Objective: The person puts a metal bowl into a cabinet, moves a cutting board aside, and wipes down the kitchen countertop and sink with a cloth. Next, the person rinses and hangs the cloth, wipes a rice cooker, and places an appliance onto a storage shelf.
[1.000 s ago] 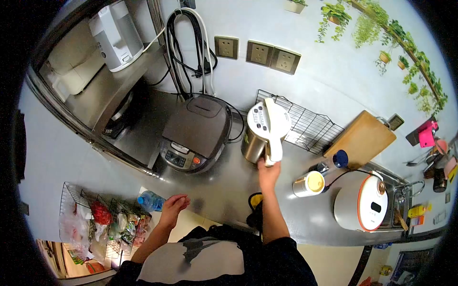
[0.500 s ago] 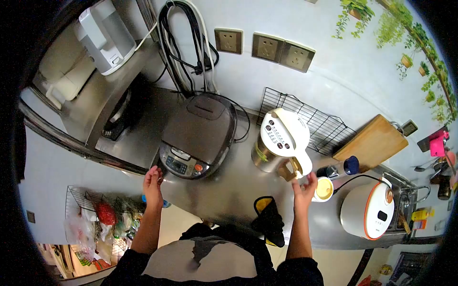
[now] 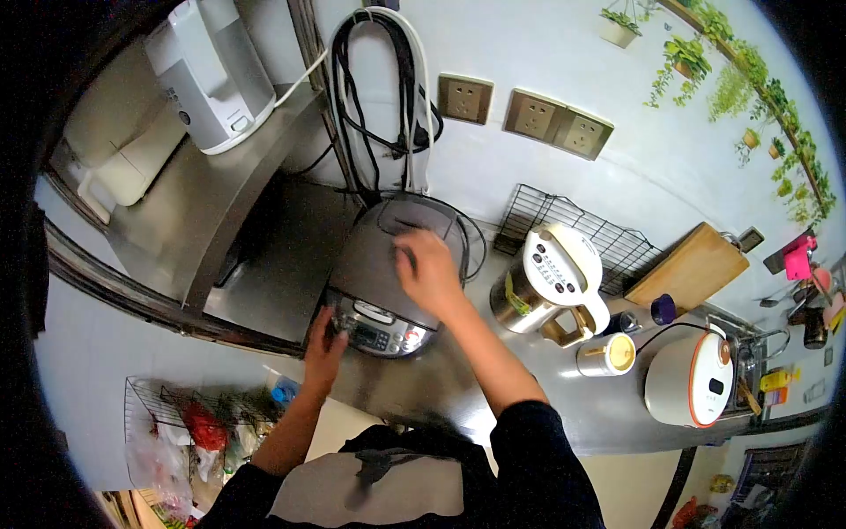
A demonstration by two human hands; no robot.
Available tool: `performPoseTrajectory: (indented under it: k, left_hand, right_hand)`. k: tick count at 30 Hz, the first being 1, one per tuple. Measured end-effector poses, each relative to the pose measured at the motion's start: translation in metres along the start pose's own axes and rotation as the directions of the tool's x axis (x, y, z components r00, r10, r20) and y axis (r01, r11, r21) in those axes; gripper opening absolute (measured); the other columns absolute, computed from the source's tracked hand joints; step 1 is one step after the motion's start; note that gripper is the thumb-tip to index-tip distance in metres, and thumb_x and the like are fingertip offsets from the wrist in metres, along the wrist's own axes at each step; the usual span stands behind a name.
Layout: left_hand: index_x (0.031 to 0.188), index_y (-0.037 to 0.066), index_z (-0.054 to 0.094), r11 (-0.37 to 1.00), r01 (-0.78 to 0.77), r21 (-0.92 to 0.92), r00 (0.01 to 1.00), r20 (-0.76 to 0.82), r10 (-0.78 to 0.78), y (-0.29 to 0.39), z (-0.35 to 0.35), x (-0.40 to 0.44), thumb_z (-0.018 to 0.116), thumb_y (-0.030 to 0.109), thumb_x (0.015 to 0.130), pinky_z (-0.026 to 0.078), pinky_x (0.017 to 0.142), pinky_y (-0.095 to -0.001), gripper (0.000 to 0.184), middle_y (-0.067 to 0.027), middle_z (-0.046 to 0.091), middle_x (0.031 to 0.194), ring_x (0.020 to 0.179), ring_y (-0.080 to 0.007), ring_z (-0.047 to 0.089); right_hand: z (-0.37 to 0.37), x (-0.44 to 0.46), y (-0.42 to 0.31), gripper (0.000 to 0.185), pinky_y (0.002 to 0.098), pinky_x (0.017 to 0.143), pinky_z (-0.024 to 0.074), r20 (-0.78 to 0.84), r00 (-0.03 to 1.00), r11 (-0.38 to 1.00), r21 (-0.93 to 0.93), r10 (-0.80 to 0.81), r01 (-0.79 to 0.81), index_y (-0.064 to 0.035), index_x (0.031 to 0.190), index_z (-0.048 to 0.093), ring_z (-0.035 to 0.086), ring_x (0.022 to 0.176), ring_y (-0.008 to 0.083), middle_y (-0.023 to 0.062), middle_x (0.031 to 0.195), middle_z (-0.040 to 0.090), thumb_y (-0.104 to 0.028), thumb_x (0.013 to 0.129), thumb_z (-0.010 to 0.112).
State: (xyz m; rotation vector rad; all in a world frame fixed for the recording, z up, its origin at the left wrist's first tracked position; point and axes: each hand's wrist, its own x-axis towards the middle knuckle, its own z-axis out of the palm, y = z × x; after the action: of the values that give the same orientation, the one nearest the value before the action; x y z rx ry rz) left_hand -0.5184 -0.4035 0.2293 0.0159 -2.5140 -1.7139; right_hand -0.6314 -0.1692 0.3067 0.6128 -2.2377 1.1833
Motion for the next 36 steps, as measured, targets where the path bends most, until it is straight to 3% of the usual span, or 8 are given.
performPoseTrajectory:
  k: [5,7,12,21,24,30,33,36]
  left_hand:
    - [0.137,0.012,0.044,0.996,0.085,0.017,0.99,0.112,-0.087,-0.002,-0.014,-0.017,0.063,0.025,0.086,0.034,0.105,-0.0407,0.056,-0.0187,0.03,0.147,0.135,-0.0327,0.031]
    - [0.135,0.012,0.046,0.997,0.083,0.004,0.987,0.14,-0.082,-0.006,-0.021,-0.019,0.063,0.025,0.086,0.035,0.104,-0.0403,0.054,-0.0184,0.033,0.146,0.133,-0.0324,0.034]
    - [0.13,0.011,0.052,0.995,0.098,-0.019,0.982,0.167,-0.094,-0.017,-0.038,-0.02,0.062,0.025,0.088,0.039,0.1,-0.0392,0.045,-0.0146,0.043,0.137,0.124,-0.0293,0.044]
    - [0.135,0.006,0.042,0.989,0.014,-0.149,0.987,0.163,0.011,-0.024,-0.033,-0.005,0.064,0.017,0.084,0.039,0.1,-0.0399,0.056,-0.0187,0.034,0.141,0.126,-0.0314,0.039]
    - [0.139,0.001,0.031,0.959,-0.253,0.125,0.953,-0.136,0.269,0.017,-0.036,0.0,0.067,0.016,0.08,0.033,0.104,-0.0446,0.07,-0.023,0.027,0.143,0.129,-0.036,0.034]
    - [0.142,0.001,0.024,0.775,-0.572,0.268,0.813,0.061,0.579,0.039,-0.039,0.012,0.078,0.014,0.07,0.036,0.101,-0.0457,0.091,-0.0226,0.041,0.134,0.122,-0.0342,0.043]
    - [0.139,0.005,0.036,0.922,-0.07,-0.382,0.953,0.248,0.175,0.027,-0.02,0.014,0.061,0.011,0.088,0.046,0.062,-0.0219,0.057,-0.0056,0.059,0.09,0.07,-0.0096,0.054]
    - [0.134,0.007,0.044,0.725,0.335,-0.602,0.921,0.37,-0.118,0.01,-0.024,0.021,0.05,0.019,0.096,0.038,0.053,-0.0188,0.04,-0.0012,0.055,0.085,0.064,-0.0055,0.047]
  right_hand:
    - [0.099,0.086,0.043,0.025,0.0435,0.088,0.0444,0.174,0.985,0.971,-0.235,-0.001,0.043,-0.0009,0.099,0.062,0.057,0.098,0.0366,0.0184,0.097,0.061,-0.013,0.078,0.063]
    - [0.124,0.104,0.058,0.031,0.0428,0.089,0.044,0.269,0.946,0.809,-0.588,0.183,0.011,-0.0031,0.102,0.064,0.058,0.099,0.0355,0.0186,0.098,0.061,-0.022,0.077,0.065]
    - [0.139,0.112,0.073,0.03,0.0424,0.086,0.0451,0.251,0.896,0.688,-0.721,0.367,-0.08,-0.0055,0.096,0.066,0.058,0.097,0.0341,0.0168,0.095,0.062,-0.03,0.078,0.067]
    - [0.034,0.077,-0.003,0.035,0.0403,0.072,0.0409,-0.053,0.958,0.956,0.101,0.283,-0.277,-0.0047,0.075,0.063,0.054,0.076,0.0284,0.0119,0.075,0.056,-0.035,0.069,0.079]
    - [-0.002,0.036,-0.034,0.035,0.0391,0.074,0.0393,0.072,0.994,0.996,-0.048,0.08,-0.076,-0.0045,0.075,0.061,0.051,0.077,0.0282,0.0103,0.075,0.053,-0.031,0.067,0.081]
    - [-0.004,-0.026,-0.083,0.03,0.0383,0.079,0.0371,0.17,0.985,0.999,0.024,-0.025,0.022,-0.0051,0.077,0.059,0.05,0.084,0.03,0.0094,0.084,0.05,-0.021,0.065,0.081]
    - [0.01,-0.038,-0.081,0.029,0.0407,0.085,0.0382,0.205,0.975,0.995,0.073,-0.083,0.069,-0.0051,0.088,0.062,0.051,0.093,0.031,0.0113,0.093,0.051,-0.015,0.066,0.078]
    - [0.018,-0.032,-0.082,0.038,0.0413,0.091,0.0397,0.102,0.995,0.994,0.107,0.004,-0.015,-0.0045,0.102,0.063,0.051,0.104,0.0326,0.0132,0.105,0.05,-0.01,0.068,0.076]
